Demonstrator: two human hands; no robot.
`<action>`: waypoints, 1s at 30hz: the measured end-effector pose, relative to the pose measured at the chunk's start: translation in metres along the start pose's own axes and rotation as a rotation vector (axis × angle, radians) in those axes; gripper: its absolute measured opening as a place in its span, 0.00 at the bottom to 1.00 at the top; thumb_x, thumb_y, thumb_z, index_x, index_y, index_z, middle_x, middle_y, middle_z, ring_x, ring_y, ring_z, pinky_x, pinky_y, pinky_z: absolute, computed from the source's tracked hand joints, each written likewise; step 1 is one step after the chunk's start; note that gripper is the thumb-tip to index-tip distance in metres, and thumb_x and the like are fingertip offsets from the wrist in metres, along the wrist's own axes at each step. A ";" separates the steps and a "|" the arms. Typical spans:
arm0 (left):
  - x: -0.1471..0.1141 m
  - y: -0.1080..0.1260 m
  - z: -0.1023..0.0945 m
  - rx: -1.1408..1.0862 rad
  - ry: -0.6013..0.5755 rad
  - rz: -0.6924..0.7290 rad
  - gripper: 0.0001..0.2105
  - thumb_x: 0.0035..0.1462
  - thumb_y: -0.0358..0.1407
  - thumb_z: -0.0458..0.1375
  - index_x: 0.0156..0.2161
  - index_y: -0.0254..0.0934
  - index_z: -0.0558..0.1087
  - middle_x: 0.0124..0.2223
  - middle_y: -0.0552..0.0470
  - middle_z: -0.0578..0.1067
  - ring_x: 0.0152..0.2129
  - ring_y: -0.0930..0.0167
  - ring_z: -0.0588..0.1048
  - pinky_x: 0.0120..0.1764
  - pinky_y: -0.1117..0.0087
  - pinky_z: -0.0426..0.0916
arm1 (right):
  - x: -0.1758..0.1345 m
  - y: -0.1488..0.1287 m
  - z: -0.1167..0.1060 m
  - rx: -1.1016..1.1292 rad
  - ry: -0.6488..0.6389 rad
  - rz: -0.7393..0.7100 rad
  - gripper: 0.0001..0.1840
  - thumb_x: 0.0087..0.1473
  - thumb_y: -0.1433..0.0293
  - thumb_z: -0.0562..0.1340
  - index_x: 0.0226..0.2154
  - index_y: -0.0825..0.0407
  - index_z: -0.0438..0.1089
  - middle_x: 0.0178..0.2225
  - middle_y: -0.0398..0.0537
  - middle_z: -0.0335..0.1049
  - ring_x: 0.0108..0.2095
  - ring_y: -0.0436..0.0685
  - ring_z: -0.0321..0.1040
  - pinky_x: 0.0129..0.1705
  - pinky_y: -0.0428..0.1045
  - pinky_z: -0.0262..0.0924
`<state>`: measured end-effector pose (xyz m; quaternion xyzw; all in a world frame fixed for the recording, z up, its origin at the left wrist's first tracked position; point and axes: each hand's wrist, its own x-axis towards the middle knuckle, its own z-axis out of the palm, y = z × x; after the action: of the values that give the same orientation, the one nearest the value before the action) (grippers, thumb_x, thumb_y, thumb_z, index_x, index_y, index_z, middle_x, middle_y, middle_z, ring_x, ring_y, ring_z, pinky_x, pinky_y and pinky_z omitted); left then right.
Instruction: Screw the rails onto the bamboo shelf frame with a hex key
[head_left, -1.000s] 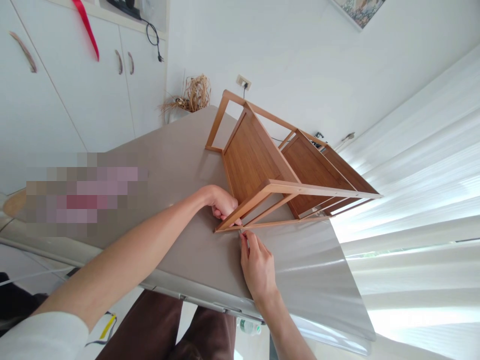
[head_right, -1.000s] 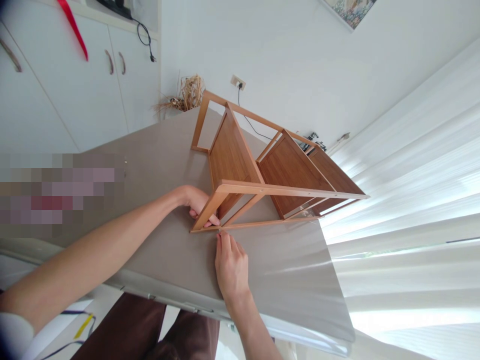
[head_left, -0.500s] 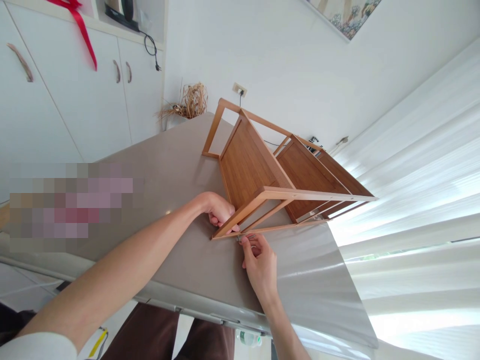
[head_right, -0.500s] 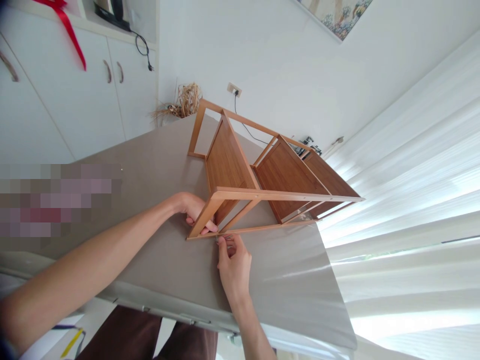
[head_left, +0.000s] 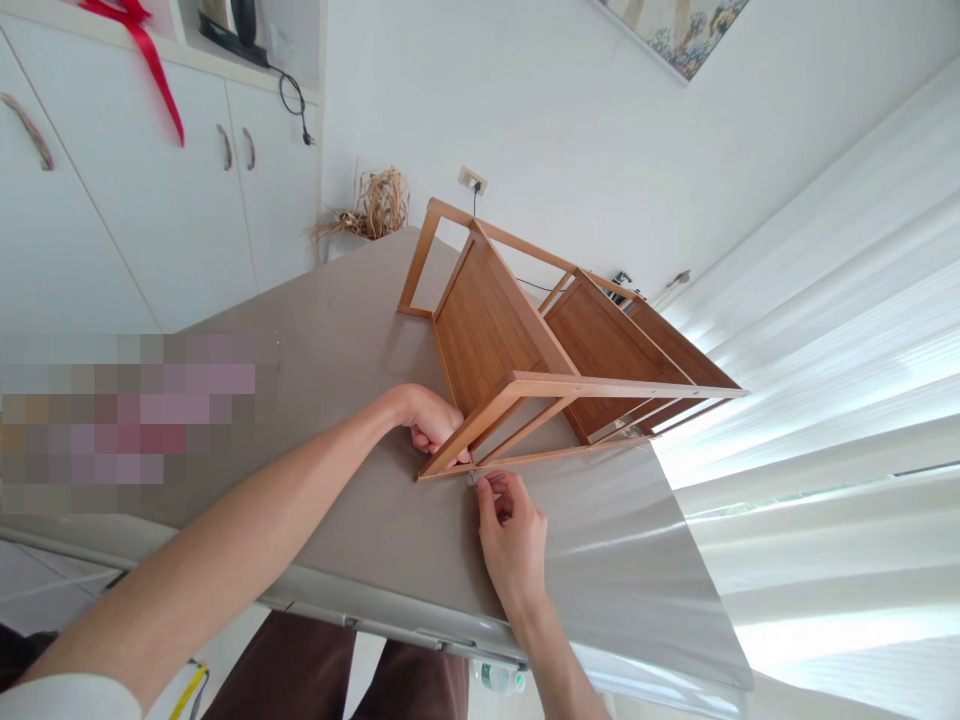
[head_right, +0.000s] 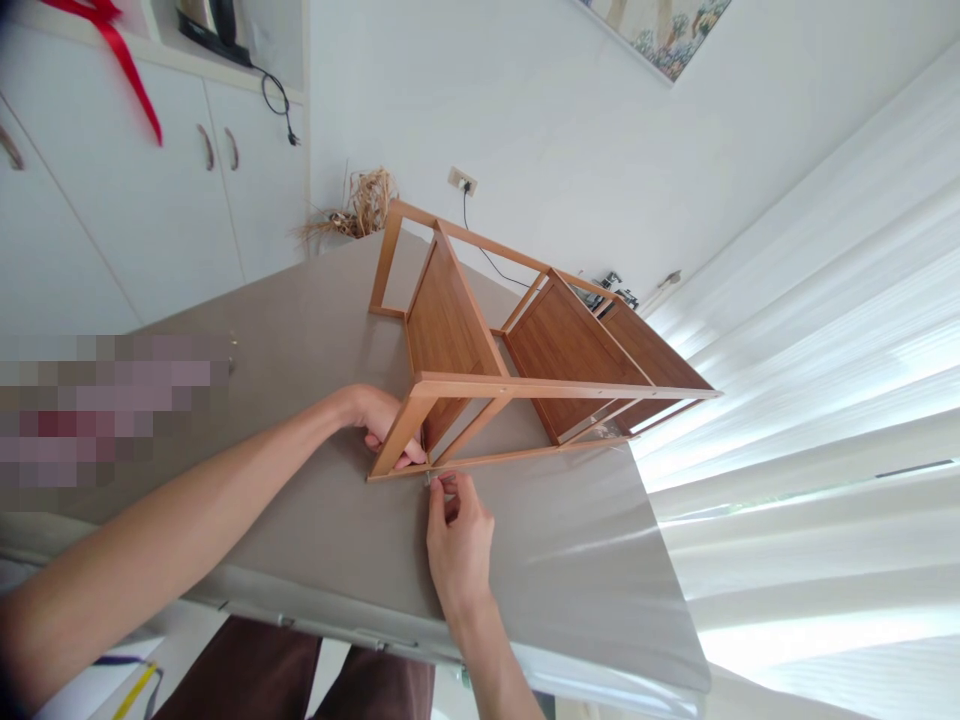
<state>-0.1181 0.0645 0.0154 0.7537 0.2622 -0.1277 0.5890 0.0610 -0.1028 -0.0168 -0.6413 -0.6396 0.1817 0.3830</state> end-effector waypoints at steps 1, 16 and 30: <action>-0.002 0.002 0.001 0.000 0.006 -0.005 0.25 0.47 0.58 0.65 0.22 0.35 0.74 0.15 0.56 0.62 0.11 0.78 0.56 0.15 0.76 0.49 | 0.000 0.000 0.000 -0.024 0.005 -0.019 0.16 0.65 0.56 0.56 0.36 0.49 0.71 0.31 0.44 0.77 0.20 0.50 0.66 0.24 0.44 0.59; -0.004 0.012 0.005 0.013 0.017 -0.078 0.26 0.46 0.60 0.65 0.20 0.37 0.68 0.13 0.57 0.58 0.11 0.77 0.55 0.15 0.74 0.48 | -0.008 0.002 0.007 -0.370 0.004 -0.319 0.17 0.72 0.64 0.49 0.39 0.50 0.72 0.32 0.47 0.77 0.26 0.51 0.72 0.30 0.45 0.60; 0.000 0.007 0.006 -0.003 0.032 -0.073 0.26 0.42 0.58 0.67 0.19 0.36 0.69 0.14 0.58 0.58 0.12 0.78 0.54 0.16 0.75 0.48 | -0.006 -0.002 0.004 -0.323 0.014 -0.260 0.16 0.71 0.62 0.51 0.38 0.49 0.70 0.31 0.43 0.76 0.24 0.51 0.70 0.29 0.45 0.58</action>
<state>-0.1137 0.0577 0.0197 0.7446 0.2993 -0.1364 0.5809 0.0554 -0.1081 -0.0197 -0.6078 -0.7350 0.0212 0.2998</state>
